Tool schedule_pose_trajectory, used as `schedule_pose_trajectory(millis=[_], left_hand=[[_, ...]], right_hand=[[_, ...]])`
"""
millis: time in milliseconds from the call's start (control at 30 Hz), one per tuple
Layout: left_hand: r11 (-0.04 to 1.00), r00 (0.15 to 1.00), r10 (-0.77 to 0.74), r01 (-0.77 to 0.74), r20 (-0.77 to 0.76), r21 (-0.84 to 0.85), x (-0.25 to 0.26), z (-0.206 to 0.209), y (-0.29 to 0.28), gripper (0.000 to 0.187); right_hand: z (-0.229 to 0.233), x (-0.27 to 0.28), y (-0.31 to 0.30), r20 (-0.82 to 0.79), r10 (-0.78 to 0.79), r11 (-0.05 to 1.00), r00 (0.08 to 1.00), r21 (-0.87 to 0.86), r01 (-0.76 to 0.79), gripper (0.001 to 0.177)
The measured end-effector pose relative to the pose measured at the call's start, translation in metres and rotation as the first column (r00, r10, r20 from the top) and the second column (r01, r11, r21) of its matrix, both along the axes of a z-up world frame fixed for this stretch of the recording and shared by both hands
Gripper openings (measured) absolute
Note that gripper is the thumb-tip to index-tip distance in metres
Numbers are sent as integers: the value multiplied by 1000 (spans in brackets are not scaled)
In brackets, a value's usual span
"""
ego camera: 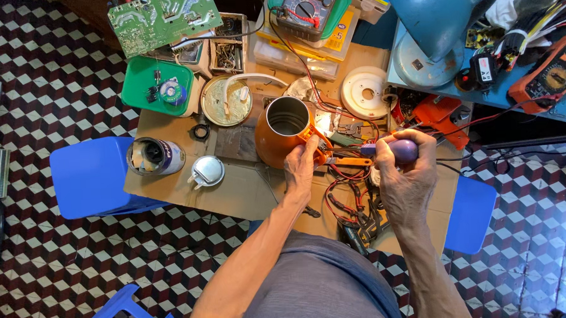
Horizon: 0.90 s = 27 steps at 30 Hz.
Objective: The person repairs an orange electric kettle by using a cordless drill to remove screws, then uses a screwdriver and pliers to adjust internal components and wires. The person repeatedly repositions the kettle and manipulates the handle and internal parts throughout the process.
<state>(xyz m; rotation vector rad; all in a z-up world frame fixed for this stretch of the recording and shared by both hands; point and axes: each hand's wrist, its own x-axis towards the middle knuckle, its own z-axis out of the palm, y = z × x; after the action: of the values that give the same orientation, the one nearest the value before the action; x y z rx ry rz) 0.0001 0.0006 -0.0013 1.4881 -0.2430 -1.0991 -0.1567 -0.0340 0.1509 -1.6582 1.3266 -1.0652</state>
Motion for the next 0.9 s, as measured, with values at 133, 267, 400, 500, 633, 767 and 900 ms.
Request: schedule_pose_trajectory(millis=[133, 267, 400, 500, 633, 767, 900], left_hand=[[1000, 1000, -1, 1, 3, -23, -1, -2, 0, 49], [1000, 1000, -15, 15, 9, -6, -1, -5, 1, 47], [1000, 999, -20, 20, 40, -2, -1, -7, 2, 47], [1000, 999, -16, 16, 38, -14, -2, -6, 1, 47], [1000, 1000, -12, 12, -5, 1, -2, 0, 1, 45], [995, 995, -44, 36, 88, 91, -1, 8, 0, 49], [995, 995, -71, 66, 70, 71, -6, 5, 7, 44]], right_hand=[[-6, 1, -2, 17, -12, 1000, 1000, -5, 12, 28], [-9, 0, 0, 28, -26, 999, 999, -28, 27, 27], [-10, 1, 0, 53, -49, 999, 997, 9, 48, 27], [-9, -1, 0, 18, -71, 997, 997, 28, 70, 27], [-10, -3, 2, -50, -83, 996, 995, -33, 81, 26], [-5, -4, 2, -74, -41, 999, 996, -29, 39, 26], [9, -13, -11, -167, 161, 986, 973, 79, -149, 27]])
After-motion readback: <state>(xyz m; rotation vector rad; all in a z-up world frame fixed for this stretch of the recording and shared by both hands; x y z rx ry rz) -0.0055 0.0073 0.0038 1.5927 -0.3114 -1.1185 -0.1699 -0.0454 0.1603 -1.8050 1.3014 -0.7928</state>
